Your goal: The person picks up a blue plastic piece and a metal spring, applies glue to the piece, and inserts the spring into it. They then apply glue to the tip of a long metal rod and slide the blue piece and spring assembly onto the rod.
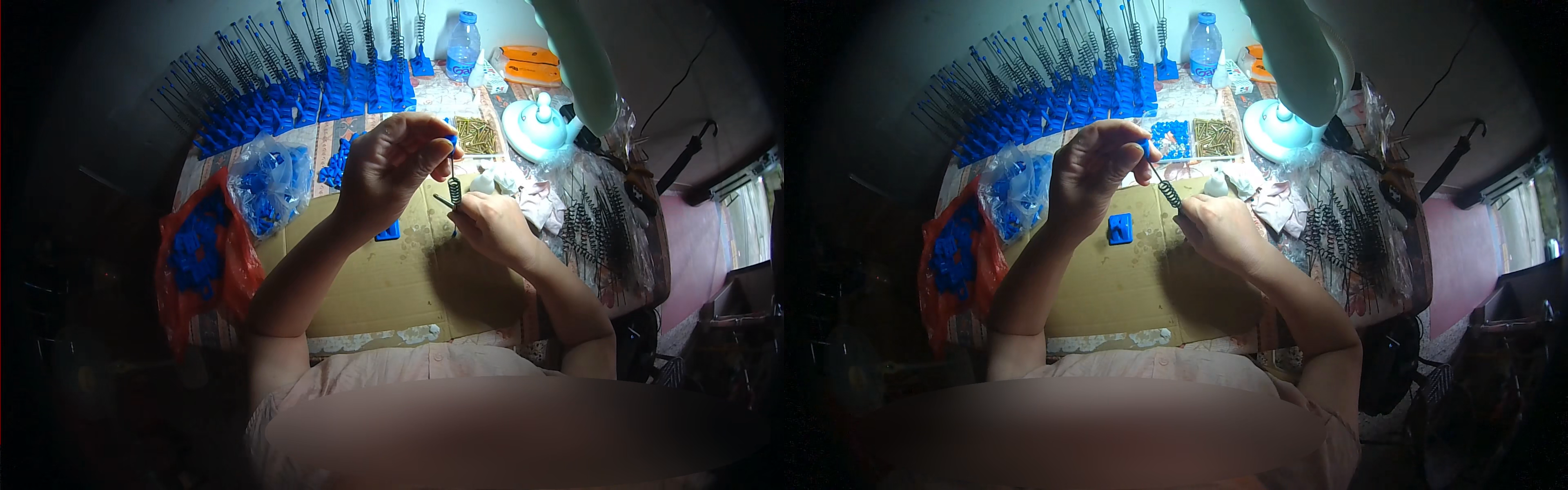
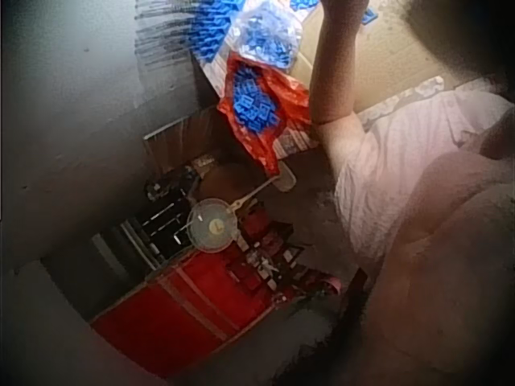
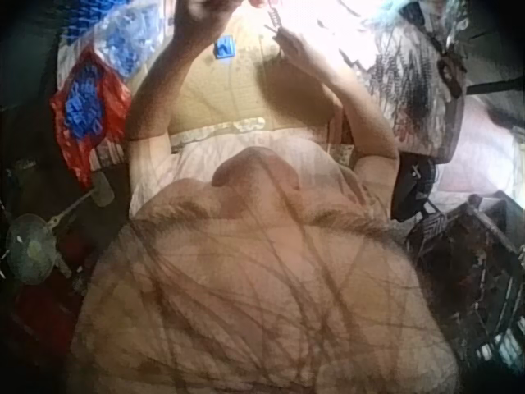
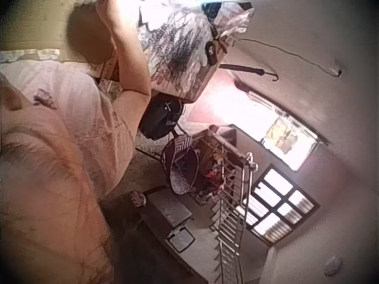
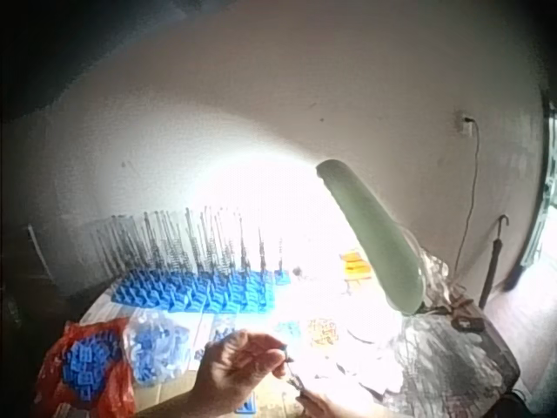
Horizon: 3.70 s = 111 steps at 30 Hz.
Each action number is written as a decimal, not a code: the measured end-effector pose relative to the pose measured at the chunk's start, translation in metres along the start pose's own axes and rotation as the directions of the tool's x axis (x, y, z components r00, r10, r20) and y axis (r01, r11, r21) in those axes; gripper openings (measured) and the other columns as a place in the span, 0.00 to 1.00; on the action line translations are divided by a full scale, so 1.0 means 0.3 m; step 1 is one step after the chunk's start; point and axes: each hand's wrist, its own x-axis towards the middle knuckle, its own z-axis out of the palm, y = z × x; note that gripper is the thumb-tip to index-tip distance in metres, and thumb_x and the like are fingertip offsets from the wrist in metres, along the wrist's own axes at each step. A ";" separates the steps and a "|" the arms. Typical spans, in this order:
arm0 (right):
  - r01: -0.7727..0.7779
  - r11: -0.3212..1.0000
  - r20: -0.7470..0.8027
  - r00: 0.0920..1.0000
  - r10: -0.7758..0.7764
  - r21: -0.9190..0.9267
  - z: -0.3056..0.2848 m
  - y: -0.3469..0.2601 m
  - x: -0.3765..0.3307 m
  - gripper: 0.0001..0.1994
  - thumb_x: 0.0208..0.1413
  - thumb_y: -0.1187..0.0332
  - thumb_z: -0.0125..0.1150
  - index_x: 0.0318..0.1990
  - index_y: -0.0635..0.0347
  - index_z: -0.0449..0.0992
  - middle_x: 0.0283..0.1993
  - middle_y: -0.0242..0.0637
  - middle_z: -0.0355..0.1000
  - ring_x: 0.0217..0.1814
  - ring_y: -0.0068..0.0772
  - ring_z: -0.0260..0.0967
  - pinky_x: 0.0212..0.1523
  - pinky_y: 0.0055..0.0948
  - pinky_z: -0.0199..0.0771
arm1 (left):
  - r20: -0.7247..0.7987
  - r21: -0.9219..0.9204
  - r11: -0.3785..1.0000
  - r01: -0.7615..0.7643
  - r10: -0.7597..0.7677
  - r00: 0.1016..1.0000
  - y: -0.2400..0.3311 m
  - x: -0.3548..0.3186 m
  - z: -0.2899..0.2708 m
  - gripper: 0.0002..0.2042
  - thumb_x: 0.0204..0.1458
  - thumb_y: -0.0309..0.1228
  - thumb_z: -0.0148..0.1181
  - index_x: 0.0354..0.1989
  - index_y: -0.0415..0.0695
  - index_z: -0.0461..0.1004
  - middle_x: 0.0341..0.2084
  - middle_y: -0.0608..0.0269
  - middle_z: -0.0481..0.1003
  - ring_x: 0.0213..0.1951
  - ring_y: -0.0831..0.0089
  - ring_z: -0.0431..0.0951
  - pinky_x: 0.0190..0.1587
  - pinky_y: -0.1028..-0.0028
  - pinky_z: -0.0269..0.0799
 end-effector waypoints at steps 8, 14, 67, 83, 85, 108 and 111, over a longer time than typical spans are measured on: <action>-0.002 1.000 -0.015 1.000 0.001 -0.006 0.007 0.003 -0.004 0.09 0.53 0.66 0.61 0.26 0.58 0.69 0.21 0.43 0.68 0.25 0.50 0.70 0.26 0.44 0.68 | 0.001 -0.107 0.990 0.091 -0.092 0.996 0.005 0.004 -0.002 0.14 0.56 0.33 0.62 0.45 0.37 0.72 0.32 0.55 0.78 0.30 0.77 0.75 0.36 0.75 0.74; 0.001 1.000 -0.017 1.000 -0.001 -0.010 -0.001 -0.002 -0.003 0.10 0.53 0.66 0.62 0.25 0.58 0.68 0.22 0.43 0.68 0.25 0.50 0.70 0.26 0.45 0.68 | 0.003 -0.057 0.996 0.061 -0.061 0.998 0.005 -0.001 0.000 0.13 0.57 0.33 0.60 0.44 0.36 0.73 0.32 0.55 0.78 0.29 0.75 0.76 0.36 0.73 0.74; 0.006 1.000 -0.073 0.997 -0.007 -0.009 0.024 -0.005 0.013 0.12 0.55 0.67 0.59 0.24 0.60 0.67 0.21 0.45 0.67 0.25 0.52 0.69 0.25 0.45 0.67 | -0.051 0.180 0.984 0.001 0.008 0.999 0.009 0.010 -0.031 0.11 0.59 0.31 0.58 0.45 0.36 0.73 0.34 0.57 0.78 0.32 0.79 0.75 0.38 0.76 0.75; 0.011 1.000 -0.066 0.998 -0.010 0.015 0.024 -0.001 0.007 0.11 0.55 0.67 0.59 0.25 0.60 0.67 0.23 0.44 0.68 0.26 0.50 0.69 0.26 0.44 0.67 | 0.004 0.302 0.940 0.157 -0.166 0.986 -0.058 -0.026 -0.064 0.10 0.59 0.29 0.58 0.46 0.39 0.72 0.38 0.61 0.77 0.39 0.81 0.74 0.45 0.78 0.72; 0.011 1.000 -0.060 0.998 -0.010 0.018 0.024 -0.002 0.010 0.11 0.55 0.67 0.59 0.25 0.60 0.67 0.23 0.44 0.68 0.26 0.50 0.69 0.26 0.44 0.67 | 0.061 0.337 0.939 0.072 -0.098 0.993 -0.084 -0.043 -0.069 0.10 0.58 0.28 0.59 0.46 0.39 0.72 0.39 0.63 0.76 0.40 0.80 0.74 0.48 0.78 0.70; 0.148 0.988 -0.061 0.988 -0.145 0.050 0.011 0.009 -0.032 0.06 0.50 0.69 0.63 0.32 0.59 0.73 0.26 0.38 0.70 0.28 0.44 0.72 0.28 0.40 0.72 | 0.341 0.562 0.680 -0.471 0.329 0.881 -0.048 -0.090 0.012 0.12 0.48 0.20 0.65 0.42 0.40 0.73 0.34 0.58 0.79 0.32 0.68 0.77 0.35 0.71 0.73; 0.143 0.989 -0.049 0.989 -0.141 0.043 -0.002 0.000 -0.029 0.07 0.50 0.68 0.63 0.33 0.59 0.73 0.27 0.38 0.70 0.28 0.44 0.72 0.28 0.40 0.72 | 0.348 0.542 0.689 -0.482 0.338 0.875 -0.056 -0.092 0.006 0.12 0.48 0.20 0.65 0.42 0.40 0.73 0.34 0.57 0.79 0.32 0.66 0.78 0.34 0.71 0.73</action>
